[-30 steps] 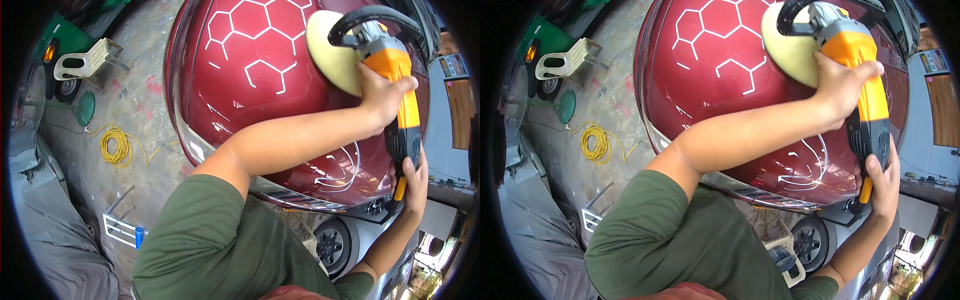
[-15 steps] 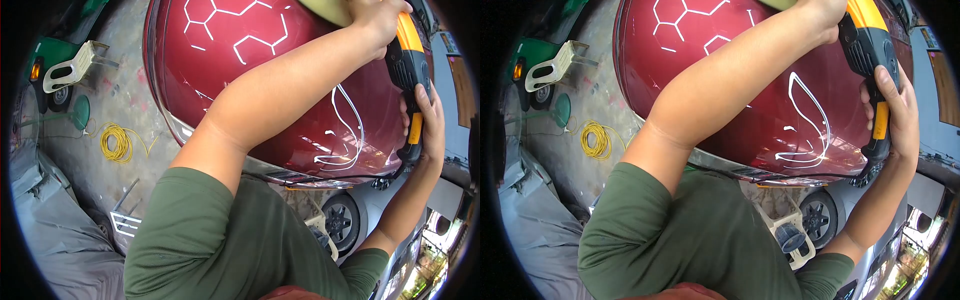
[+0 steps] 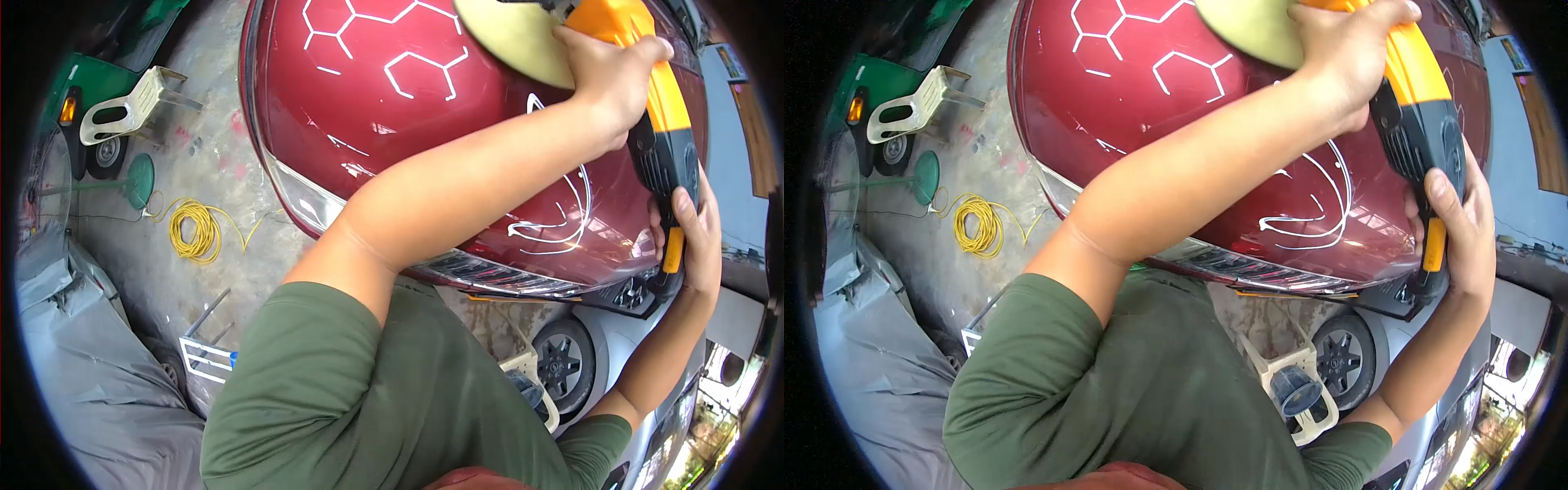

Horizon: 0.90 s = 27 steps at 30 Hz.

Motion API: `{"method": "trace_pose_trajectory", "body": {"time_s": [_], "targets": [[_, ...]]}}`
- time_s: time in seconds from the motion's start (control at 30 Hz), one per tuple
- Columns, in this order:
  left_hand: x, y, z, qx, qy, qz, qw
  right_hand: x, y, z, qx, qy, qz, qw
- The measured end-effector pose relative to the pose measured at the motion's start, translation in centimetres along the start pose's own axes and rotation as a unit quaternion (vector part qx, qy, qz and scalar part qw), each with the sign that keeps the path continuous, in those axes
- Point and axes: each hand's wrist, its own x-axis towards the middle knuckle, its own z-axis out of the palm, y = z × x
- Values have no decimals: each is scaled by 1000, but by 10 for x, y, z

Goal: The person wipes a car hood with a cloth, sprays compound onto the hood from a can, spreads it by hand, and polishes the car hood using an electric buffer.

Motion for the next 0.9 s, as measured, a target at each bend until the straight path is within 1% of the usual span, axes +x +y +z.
{"method": "trace_pose_trajectory", "body": {"time_s": [0.1,0.13,0.23,0.27,0.37,0.47,0.57,0.63,0.7,0.73,0.77,0.83,0.87,0.9], "targets": [[-16,0,-1,7,4,-9,1000,-15,2,-2,1,6,5,1000],[-19,-1,0,21,10,-27,999,-18,5,-5,-7,14,2,1000],[-24,0,2,6,7,-31,999,-24,1,-5,-10,29,13,999],[-23,0,3,16,15,-44,999,-22,0,-7,-13,19,12,1000],[-17,-2,2,11,5,-33,999,-16,1,-8,-9,1,-2,1000],[-8,2,2,-3,3,-8,1000,-5,-2,-1,-12,8,-18,1000],[8,8,0,-6,4,24,1000,14,-3,-2,-22,-12,-28,999],[25,13,-1,1,0,55,999,28,-14,6,-10,-23,-26,999],[36,25,-4,-10,-7,61,998,43,-23,11,-14,-29,-28,999],[54,34,-8,128,8,38,991,53,-26,13,-17,-49,-43,998],[65,36,-8,96,0,33,995,60,-32,18,-14,-46,-46,998],[76,54,-10,77,-19,46,996,72,-45,31,-9,-40,-51,998],[73,68,-19,56,-107,60,991,78,-50,36,-19,-40,-54,998],[90,63,-13,50,-57,72,994,84,-51,38,-21,-38,-62,997]]}}
